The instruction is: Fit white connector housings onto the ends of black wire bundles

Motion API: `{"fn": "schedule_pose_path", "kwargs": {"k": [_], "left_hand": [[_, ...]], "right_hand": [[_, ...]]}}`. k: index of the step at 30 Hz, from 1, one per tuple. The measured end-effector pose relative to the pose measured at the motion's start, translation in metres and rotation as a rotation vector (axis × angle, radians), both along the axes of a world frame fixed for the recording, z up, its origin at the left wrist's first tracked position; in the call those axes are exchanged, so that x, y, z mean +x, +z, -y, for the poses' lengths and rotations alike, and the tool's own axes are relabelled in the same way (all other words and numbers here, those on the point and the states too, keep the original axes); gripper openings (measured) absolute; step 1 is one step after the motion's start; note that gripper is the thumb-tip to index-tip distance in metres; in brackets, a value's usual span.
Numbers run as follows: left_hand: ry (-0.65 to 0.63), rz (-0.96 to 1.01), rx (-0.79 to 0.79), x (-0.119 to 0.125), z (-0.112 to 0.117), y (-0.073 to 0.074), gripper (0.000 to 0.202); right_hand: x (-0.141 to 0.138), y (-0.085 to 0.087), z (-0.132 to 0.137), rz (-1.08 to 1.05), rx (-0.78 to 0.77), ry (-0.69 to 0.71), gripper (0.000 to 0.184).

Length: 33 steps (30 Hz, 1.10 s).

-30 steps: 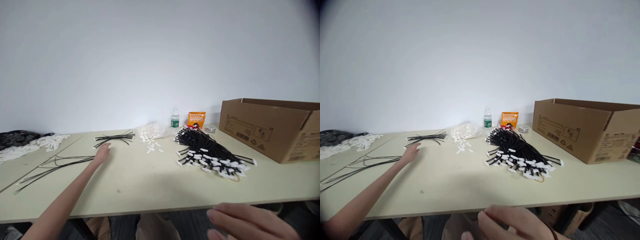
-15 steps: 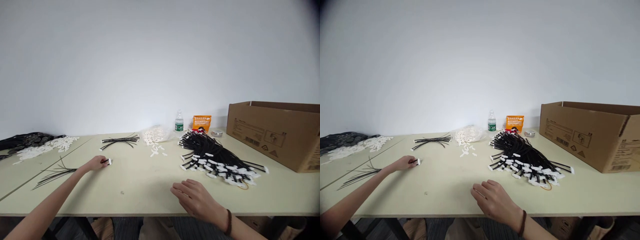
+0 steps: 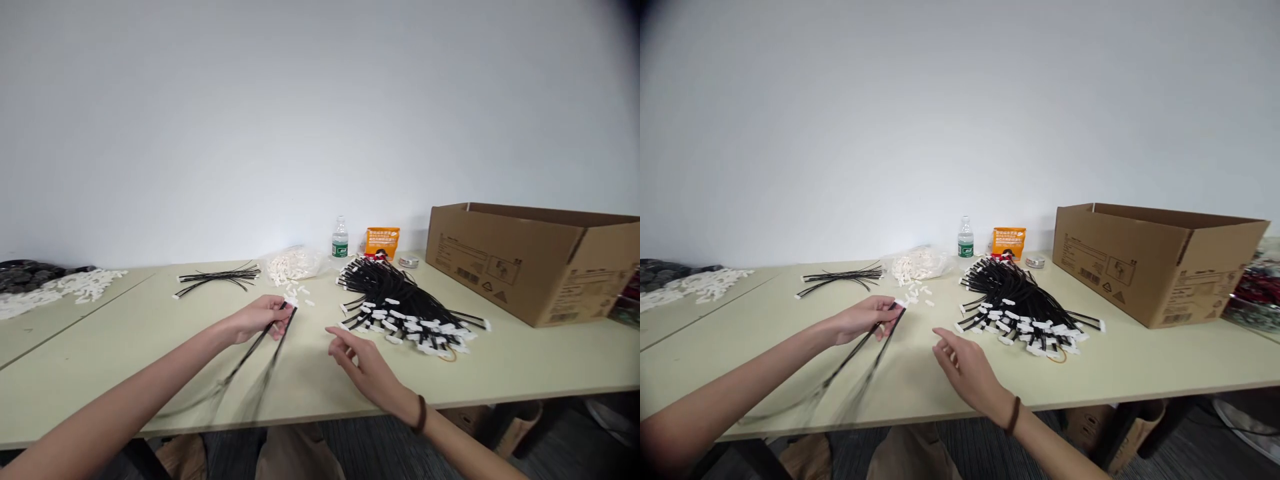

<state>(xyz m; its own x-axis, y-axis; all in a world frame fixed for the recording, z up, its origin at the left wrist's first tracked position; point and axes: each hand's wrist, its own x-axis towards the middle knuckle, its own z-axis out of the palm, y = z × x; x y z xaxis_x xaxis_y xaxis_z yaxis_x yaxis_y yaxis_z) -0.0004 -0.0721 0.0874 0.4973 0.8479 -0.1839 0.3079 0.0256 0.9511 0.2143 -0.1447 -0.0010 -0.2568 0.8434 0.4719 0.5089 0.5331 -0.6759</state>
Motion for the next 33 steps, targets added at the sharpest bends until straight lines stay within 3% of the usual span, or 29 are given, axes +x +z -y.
{"fn": "schedule_pose_path", "kwargs": {"k": [3, 6, 10, 13, 16, 20, 22, 24, 28, 33], "left_hand": [[0.033, 0.237, -0.113, 0.024, -0.007, -0.011, 0.020], [0.032, 0.397, -0.190, 0.038, -0.022, -0.036, 0.015], [0.097, 0.513, -0.240, 0.037, -0.044, -0.071, 0.014], [0.154, 0.562, -0.247, 0.025, -0.059, -0.083, 0.010], [0.166, 0.567, -0.230, 0.006, -0.074, -0.084, 0.012], [0.257, 0.547, -0.244, -0.016, -0.091, -0.081, 0.012], [0.310, 0.530, -0.259, -0.023, -0.096, -0.082, 0.011], [0.326, 0.519, -0.259, -0.027, -0.099, -0.083, 0.011], [0.325, 0.481, -0.249, -0.028, -0.099, -0.083, 0.009], [0.326, 0.439, -0.243, -0.023, -0.096, -0.086, 0.009]], "right_hand": [[-0.006, 0.008, -0.021, -0.326, -0.268, 0.066, 0.043], [-0.008, 0.013, -0.044, -0.523, -0.411, 0.053, 0.045], [-0.013, 0.003, -0.070, -0.569, -0.564, 0.071, 0.042], [-0.023, -0.009, -0.086, -0.556, -0.608, 0.126, 0.036], [-0.039, -0.015, -0.102, -0.486, -0.583, 0.145, 0.022], [-0.056, -0.003, -0.135, -0.163, -0.505, 0.163, 0.013], [-0.057, 0.004, -0.152, 0.078, -0.300, 0.006, 0.018], [-0.052, 0.008, -0.165, 0.116, -0.201, -0.111, 0.020], [-0.038, -0.002, -0.171, 0.214, -0.034, -0.269, 0.022], [-0.028, -0.017, -0.164, 0.399, 0.008, -0.246, 0.020]]}}
